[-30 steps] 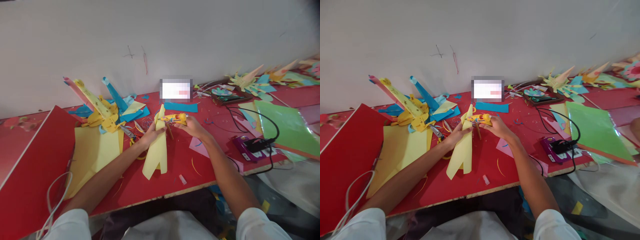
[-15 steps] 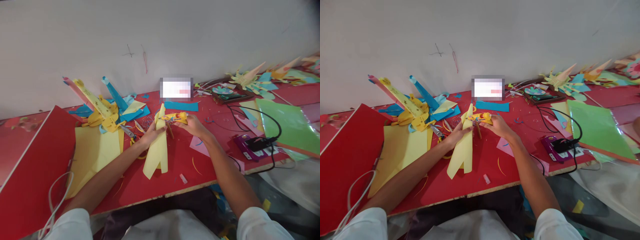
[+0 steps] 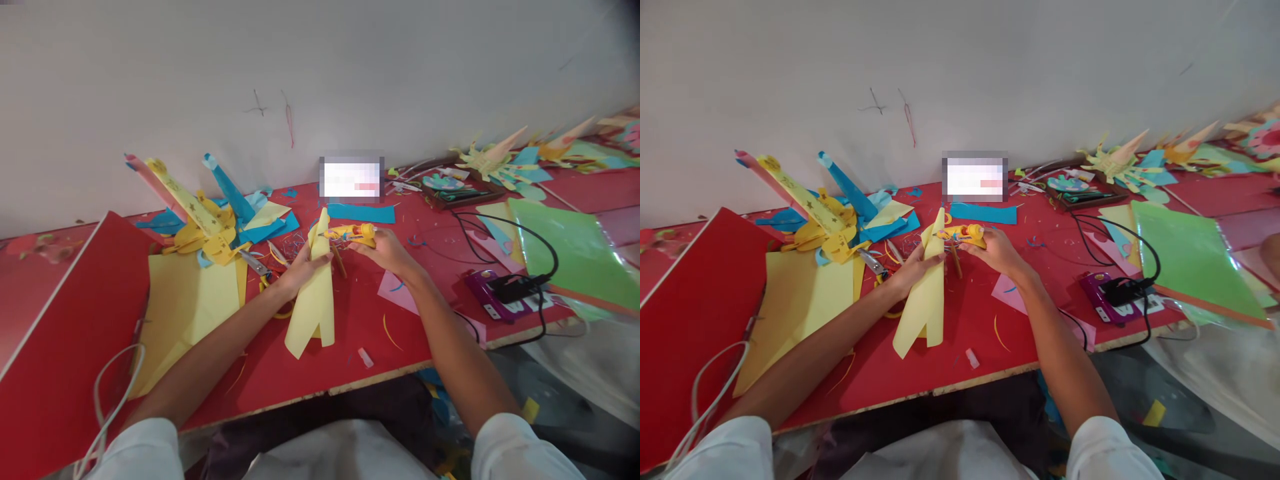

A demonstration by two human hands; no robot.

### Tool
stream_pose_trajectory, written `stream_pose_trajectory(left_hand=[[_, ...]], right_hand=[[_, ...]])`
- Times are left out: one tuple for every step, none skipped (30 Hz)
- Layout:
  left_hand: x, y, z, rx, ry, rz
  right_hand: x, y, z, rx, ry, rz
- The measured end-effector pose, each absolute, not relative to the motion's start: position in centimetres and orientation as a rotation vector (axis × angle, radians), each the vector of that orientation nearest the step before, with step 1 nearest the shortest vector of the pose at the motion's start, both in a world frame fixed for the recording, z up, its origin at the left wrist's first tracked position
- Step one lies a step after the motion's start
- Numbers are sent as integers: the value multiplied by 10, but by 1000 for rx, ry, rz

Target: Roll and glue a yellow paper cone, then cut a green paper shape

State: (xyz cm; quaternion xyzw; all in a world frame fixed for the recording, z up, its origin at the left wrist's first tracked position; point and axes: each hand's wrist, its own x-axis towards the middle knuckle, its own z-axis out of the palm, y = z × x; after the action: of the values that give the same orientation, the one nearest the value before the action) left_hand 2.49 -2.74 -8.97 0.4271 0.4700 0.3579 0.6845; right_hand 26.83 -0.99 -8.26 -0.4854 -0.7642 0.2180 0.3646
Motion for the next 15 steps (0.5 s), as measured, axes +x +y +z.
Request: stream_pose_trajectory(left_hand=[[25,-27,-90,958,1051,805],[25,-27,-90,959,1047,808],[25,-27,-90,958,1042,810],[25,-27,-89,956,1034,812],[25,-27,-89,956,1024,815],[26,-27,-88,957,1015,817],[26,-27,-88,957,1010,821],[26,-27,-87,956,1008,823],[26,-28,-87,954,1010,824],[27,-28,-87,951,1016,822],[27,-28,-87,947,1022,820],[27,-28,-88,945,1025,819],[27,-28,-88,944,1024,821],[27,-28,-89,945,1020,825],[27,-28,-89,947,1015,829]], right_hand=[[268,-10,-83,-1251,-1969,556],[268,-10,-84,-1254,-1977,553],[267,-10,-84,-1256,-1990,551],[266,-10,-85,-1258,-2004,547],[265,-10,-85,-1259,-2016,542],[264,-10,-86,-1258,-2025,535],[263,-10,-87,-1254,-2028,524],[262,-9,-87,-1247,-2027,512],[261,-9,-88,-1238,-2026,499],[261,-9,-89,-1229,-2025,488],[261,-9,-90,-1219,-2028,480],[261,-8,-91,-1209,-2034,476],[261,-8,-91,-1201,-2042,476],[261,-8,-91,-1196,-2051,477],[262,-8,-91,-1194,-2059,478]])
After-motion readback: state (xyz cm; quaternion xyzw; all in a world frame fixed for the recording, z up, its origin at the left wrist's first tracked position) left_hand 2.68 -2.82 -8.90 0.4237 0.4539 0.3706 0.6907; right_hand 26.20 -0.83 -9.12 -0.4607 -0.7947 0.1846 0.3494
